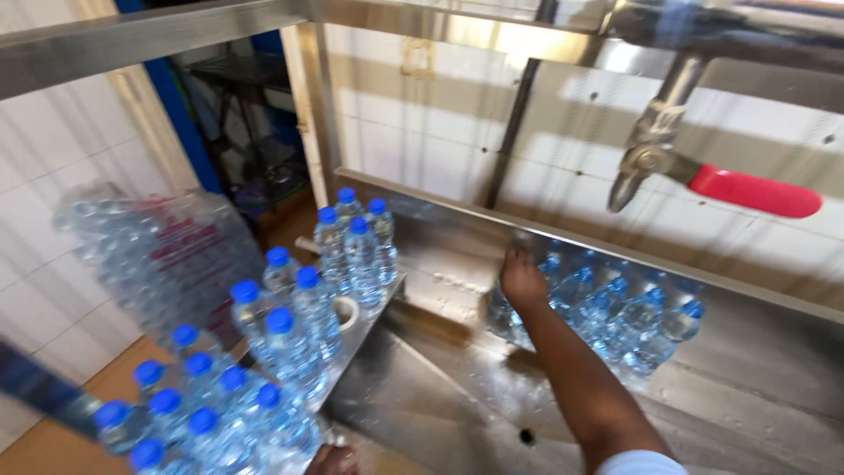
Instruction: Manually capping water bottles and organizing them into rows in a stainless steel tray at a production station.
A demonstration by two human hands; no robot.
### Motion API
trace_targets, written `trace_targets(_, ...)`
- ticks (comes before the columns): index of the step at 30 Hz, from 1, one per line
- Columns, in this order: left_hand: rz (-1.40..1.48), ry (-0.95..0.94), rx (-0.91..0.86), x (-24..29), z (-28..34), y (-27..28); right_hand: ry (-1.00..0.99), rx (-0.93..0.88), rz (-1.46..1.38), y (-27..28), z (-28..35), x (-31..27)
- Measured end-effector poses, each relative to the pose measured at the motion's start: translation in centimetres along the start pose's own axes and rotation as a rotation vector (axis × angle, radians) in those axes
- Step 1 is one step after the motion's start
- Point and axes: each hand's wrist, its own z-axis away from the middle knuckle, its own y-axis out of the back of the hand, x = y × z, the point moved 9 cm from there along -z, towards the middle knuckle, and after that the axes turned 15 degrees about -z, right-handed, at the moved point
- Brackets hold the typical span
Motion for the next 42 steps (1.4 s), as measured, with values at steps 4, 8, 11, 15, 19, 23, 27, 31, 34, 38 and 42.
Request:
trace_targets(4,-0.081,-0.047,-0.041,2.3,-1.6,-0.1,0.339,0.089,-0.011,6.7,10.6,-7.3)
trace_targets(8,0.536,0.133,0.062,7.7,6.4,1.7,-0.006,-0.038,-0.927,11.5,19.9,-10.6)
trace_targets(11,1.019,0.268,-0.055,4.8,1.7,-0.8,-0.271,-0.07,-1.25,8.9,28.8,-14.5)
trace_targets(15,1.388,0.287,-0.18,0.8,-2.9,-2.6,-0.975,-0.665,-1.185,-1.2,37.9,-16.4)
trace_targets(19,0.34,-0.253,0.355,2.8,2.2,5.0,-1.665,-0.557,-1.92,1.2,39.4,-18.7)
trace_targets(23,0.533,0.144,0.215,-0.3,2.7,6.8,-0.296,-0.476,-1.237,10.1,31.1,-20.3)
trace_targets(27,0.392,0.229,0.26,-1.2,2.1,9.3,0.49,-0.172,-0.849,14.4,30.4,-24.6)
trace_targets(31,0.255,0.347,0.303,-4.1,3.3,10.6,-0.159,-0.35,-1.151,13.1,30.4,-25.5)
trace_targets(34,0.146,0.421,0.341,-5.6,3.6,12.5,-0.309,-0.653,-1.137,12.3,31.5,-27.4)
trace_targets(38,0.521,0.402,0.074,-3.8,5.5,10.9,0.453,-0.083,-1.067,22.4,28.7,-30.8)
trace_targets(42,0.093,-0.474,0.625,1.5,7.0,14.8,-0.108,-0.414,-0.85,11.2,29.7,-27.1)
